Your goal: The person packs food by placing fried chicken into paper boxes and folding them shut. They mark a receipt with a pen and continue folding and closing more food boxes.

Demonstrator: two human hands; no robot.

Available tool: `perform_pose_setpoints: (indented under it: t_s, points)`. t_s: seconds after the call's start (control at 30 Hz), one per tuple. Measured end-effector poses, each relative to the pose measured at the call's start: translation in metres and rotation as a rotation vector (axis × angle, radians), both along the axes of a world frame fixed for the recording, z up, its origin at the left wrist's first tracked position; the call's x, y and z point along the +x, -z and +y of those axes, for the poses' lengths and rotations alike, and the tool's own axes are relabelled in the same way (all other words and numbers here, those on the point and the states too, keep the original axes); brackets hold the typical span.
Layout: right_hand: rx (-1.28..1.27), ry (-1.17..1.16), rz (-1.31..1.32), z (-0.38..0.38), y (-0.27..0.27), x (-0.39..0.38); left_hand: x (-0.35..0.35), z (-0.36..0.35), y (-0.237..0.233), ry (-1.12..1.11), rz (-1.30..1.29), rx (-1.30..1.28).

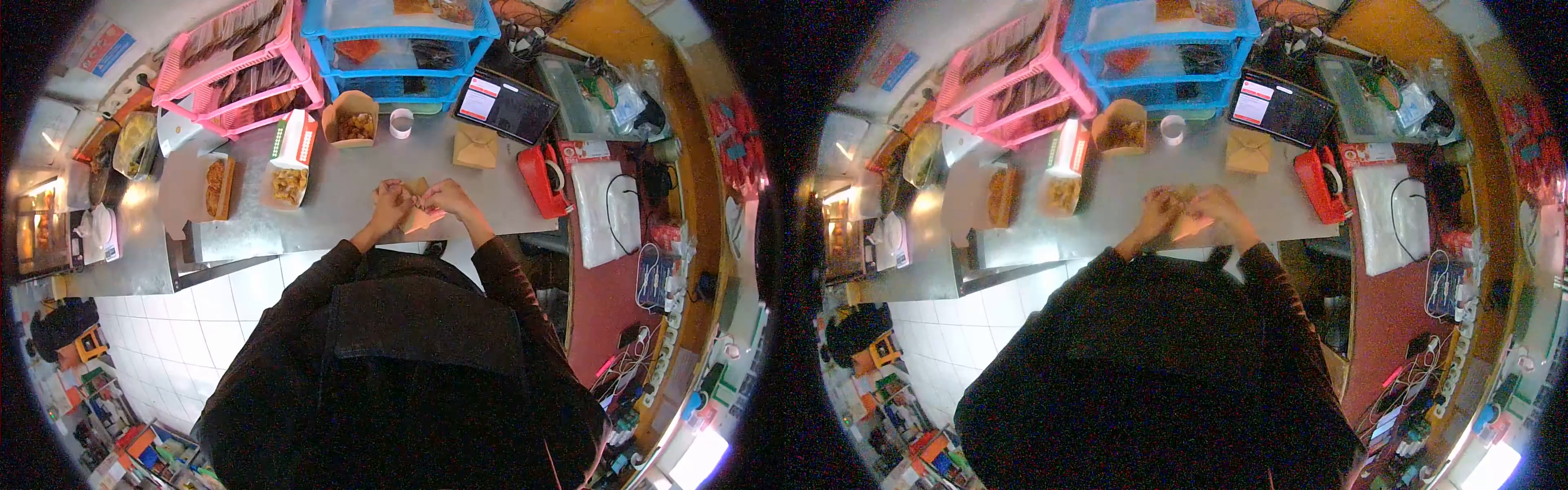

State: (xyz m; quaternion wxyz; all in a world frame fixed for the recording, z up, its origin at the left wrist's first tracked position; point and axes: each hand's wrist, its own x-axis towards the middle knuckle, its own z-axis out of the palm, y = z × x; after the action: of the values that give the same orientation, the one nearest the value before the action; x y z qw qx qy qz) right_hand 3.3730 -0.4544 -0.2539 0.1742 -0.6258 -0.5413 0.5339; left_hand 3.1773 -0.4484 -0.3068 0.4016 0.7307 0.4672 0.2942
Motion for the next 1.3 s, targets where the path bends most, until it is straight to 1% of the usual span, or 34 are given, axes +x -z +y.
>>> perform_pose_setpoints:
  t_s: [0.03, 0.13, 0.23, 0.33, 0.43, 0.47, 0.53, 0.63, 0.67, 0.7, 0.73, 0.77, 0.83, 0.87, 0.9, 0.93, 0.97, 1.0, 1.03, 1.13, 1.17, 1.2, 1.23, 1.27, 1.3]
  points:
    - [0.031, -0.021, -0.048, -0.001, -0.008, -0.002, 0.001, 0.000, 0.004, 0.005, 0.048, 0.015]
    - [-0.150, 0.131, -0.069, 0.003, 0.013, -0.010, 0.003, 0.001, 0.016, -0.009, 0.008, 0.073]
    - [-0.199, 0.209, 0.230, 0.003, 0.030, -0.007, 0.001, -0.002, 0.011, 0.017, 0.045, 0.145]
    - [-0.151, 0.103, 0.171, 0.006, 0.031, -0.002, 0.000, -0.004, 0.003, 0.036, 0.030, 0.118]
    - [0.042, -0.089, -0.064, 0.006, 0.029, -0.005, 0.003, -0.008, -0.006, -0.024, -0.013, 0.172]
    - [0.013, -0.082, -0.088, 0.006, 0.029, -0.005, 0.003, -0.007, -0.008, -0.019, -0.030, 0.141]
    - [-0.052, -0.070, -0.130, 0.002, 0.005, -0.014, -0.001, -0.008, -0.004, -0.010, -0.058, 0.071]
    - [0.218, -0.001, -0.288, -0.003, -0.002, -0.028, -0.001, -0.004, 0.001, 0.011, -0.063, 0.052]
    - [0.250, -0.064, -0.349, -0.003, 0.009, -0.029, -0.001, -0.003, 0.001, 0.041, -0.050, 0.064]
    - [0.282, -0.127, -0.412, -0.001, 0.036, -0.026, -0.001, -0.002, -0.002, 0.072, -0.038, 0.077]
    - [0.316, -0.191, -0.476, 0.001, 0.037, -0.027, 0.000, -0.001, -0.005, 0.102, -0.027, 0.091]
    - [0.295, -0.198, -0.430, 0.001, 0.035, -0.023, 0.002, 0.001, -0.008, 0.094, 0.017, 0.102]
    - [0.245, -0.212, -0.335, -0.004, -0.010, -0.027, 0.005, -0.001, -0.012, 0.078, 0.108, 0.117]
    - [0.352, -0.151, -0.415, -0.006, 0.024, -0.026, 0.006, -0.002, -0.013, 0.065, 0.112, 0.153]
    - [0.460, -0.088, -0.494, -0.008, 0.084, -0.023, 0.008, -0.003, -0.018, 0.054, 0.116, 0.190]
    - [0.567, -0.022, -0.574, -0.010, 0.118, -0.020, 0.009, -0.002, -0.021, 0.044, 0.120, 0.227]
    - [0.466, -0.061, -0.555, -0.010, 0.105, -0.020, 0.009, -0.003, -0.019, 0.032, 0.094, 0.235]
    - [0.367, -0.099, -0.536, -0.007, 0.077, -0.021, 0.010, -0.002, -0.013, 0.018, 0.068, 0.244]
    - [0.269, -0.138, -0.516, -0.005, 0.059, -0.023, 0.010, -0.001, -0.008, 0.004, 0.042, 0.255]
    - [0.172, -0.127, -0.586, -0.003, 0.055, -0.030, 0.010, -0.005, 0.003, -0.005, 0.046, 0.118]
    - [0.161, -0.107, -0.496, -0.003, 0.052, -0.031, 0.010, -0.006, 0.007, -0.034, 0.043, 0.130]
    - [0.151, -0.085, -0.407, 0.000, 0.021, -0.035, 0.009, -0.006, 0.017, -0.059, 0.038, 0.143]
    - [0.345, -0.215, -0.375, 0.000, 0.010, -0.036, 0.011, -0.005, 0.026, -0.078, 0.030, 0.158]
    - [0.546, -0.338, -0.349, 0.000, -0.001, -0.036, 0.011, -0.007, 0.036, -0.094, -0.051, 0.124]
    - [0.706, -0.415, -0.398, -0.003, -0.005, -0.024, 0.009, -0.010, 0.047, -0.095, -0.141, 0.090]
